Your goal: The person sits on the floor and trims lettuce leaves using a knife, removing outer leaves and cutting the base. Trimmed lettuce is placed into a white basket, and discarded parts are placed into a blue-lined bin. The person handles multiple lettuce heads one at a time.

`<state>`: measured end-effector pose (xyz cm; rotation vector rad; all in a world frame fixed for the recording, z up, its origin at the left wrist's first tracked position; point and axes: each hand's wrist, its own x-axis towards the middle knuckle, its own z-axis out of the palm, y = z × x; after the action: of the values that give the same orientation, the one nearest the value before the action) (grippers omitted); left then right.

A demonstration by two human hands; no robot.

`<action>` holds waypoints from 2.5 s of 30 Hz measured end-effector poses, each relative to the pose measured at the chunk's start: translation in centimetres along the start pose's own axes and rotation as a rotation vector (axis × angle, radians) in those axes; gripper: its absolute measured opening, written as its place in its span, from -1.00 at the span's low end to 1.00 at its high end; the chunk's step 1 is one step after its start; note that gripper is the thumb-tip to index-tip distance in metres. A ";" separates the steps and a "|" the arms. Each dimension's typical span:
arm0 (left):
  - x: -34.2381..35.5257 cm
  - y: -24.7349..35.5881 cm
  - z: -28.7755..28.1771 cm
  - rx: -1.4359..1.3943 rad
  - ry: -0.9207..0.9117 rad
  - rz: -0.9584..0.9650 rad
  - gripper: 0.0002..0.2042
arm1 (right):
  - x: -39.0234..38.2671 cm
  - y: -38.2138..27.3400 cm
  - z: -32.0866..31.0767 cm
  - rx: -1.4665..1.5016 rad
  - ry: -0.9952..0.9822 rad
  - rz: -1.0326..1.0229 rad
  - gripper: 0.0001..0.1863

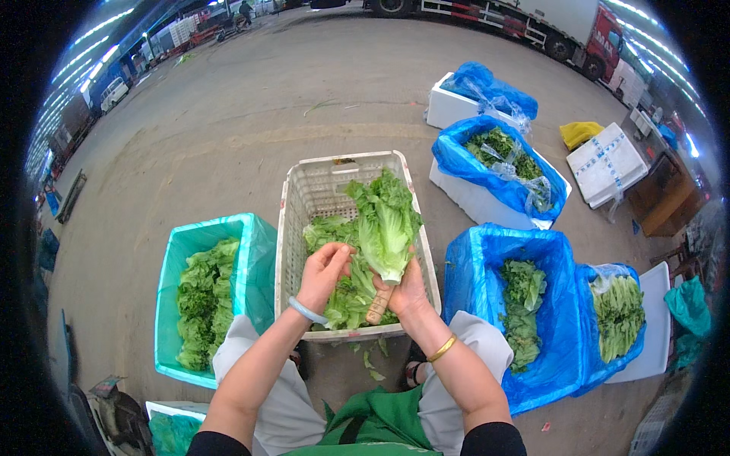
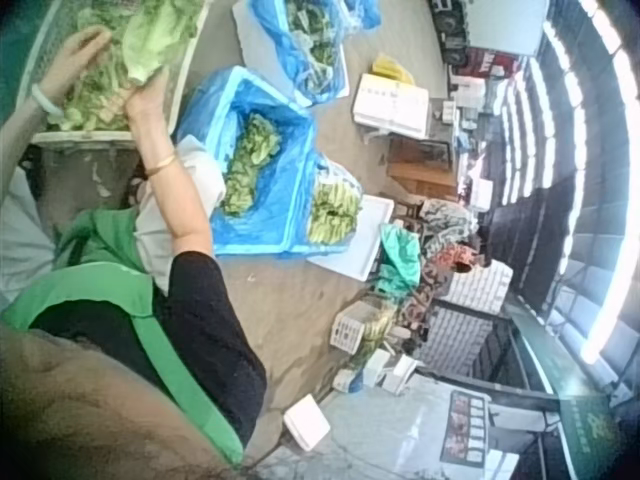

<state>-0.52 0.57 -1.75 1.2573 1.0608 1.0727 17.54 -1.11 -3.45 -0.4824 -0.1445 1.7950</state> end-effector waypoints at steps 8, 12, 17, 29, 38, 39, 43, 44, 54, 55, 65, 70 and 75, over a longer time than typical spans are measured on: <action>-1.0 0.9 0.4 -0.276 -0.047 -0.068 -0.82 | -1.3 1.2 3.1 -0.363 0.046 -0.060 -0.26; -0.8 0.4 0.4 -0.126 0.023 0.017 -0.83 | -0.4 1.6 0.6 -0.680 0.134 -0.214 -0.24; -1.5 1.2 0.2 -0.099 0.005 0.089 -0.82 | -0.3 1.7 0.7 -0.551 0.101 -0.021 -0.45; -1.5 0.1 0.7 -0.551 0.155 -0.055 -0.84 | 0.0 1.6 1.1 -0.129 0.122 -0.043 -0.45; -0.6 1.0 -0.4 -0.398 0.353 0.192 -0.75 | 0.7 0.5 -0.7 -0.095 0.247 -0.181 -0.50; -0.3 0.9 -1.4 -0.340 0.295 0.060 -0.68 | 0.7 0.2 -0.8 -0.101 0.279 -0.200 -0.50; 0.6 1.0 -2.5 0.042 0.189 -0.345 -0.17 | -0.2 0.6 0.4 -0.327 0.217 -0.150 -0.51; 0.6 -0.2 -2.6 0.108 0.174 -0.333 -0.11 | -0.7 1.2 1.5 -0.428 0.242 -0.164 -0.50; -0.2 0.5 -1.4 -0.428 -0.007 -0.198 -0.28 | -2.5 0.9 3.2 -0.982 0.198 -0.056 -0.30; -0.2 0.7 -1.5 -0.372 0.028 -0.153 -0.28 | -2.3 0.0 2.6 -1.111 0.159 -0.156 -0.27; -2.7 0.6 -2.0 0.347 -0.018 -0.008 -0.24 | -3.5 -1.6 4.4 -1.464 -0.139 -0.367 0.03; -3.4 -0.6 -2.7 0.262 -0.032 -0.018 -0.26 | -2.5 -1.5 3.6 -1.701 -0.043 -0.496 -0.43; -4.8 1.3 -4.0 -0.104 -0.039 -0.196 -0.41 | 0.0 -2.7 3.2 -1.458 0.246 -0.751 -0.48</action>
<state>-5.31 -3.36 -0.54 1.0639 1.0611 0.9379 18.75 0.15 0.35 -1.4083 -1.3048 0.6197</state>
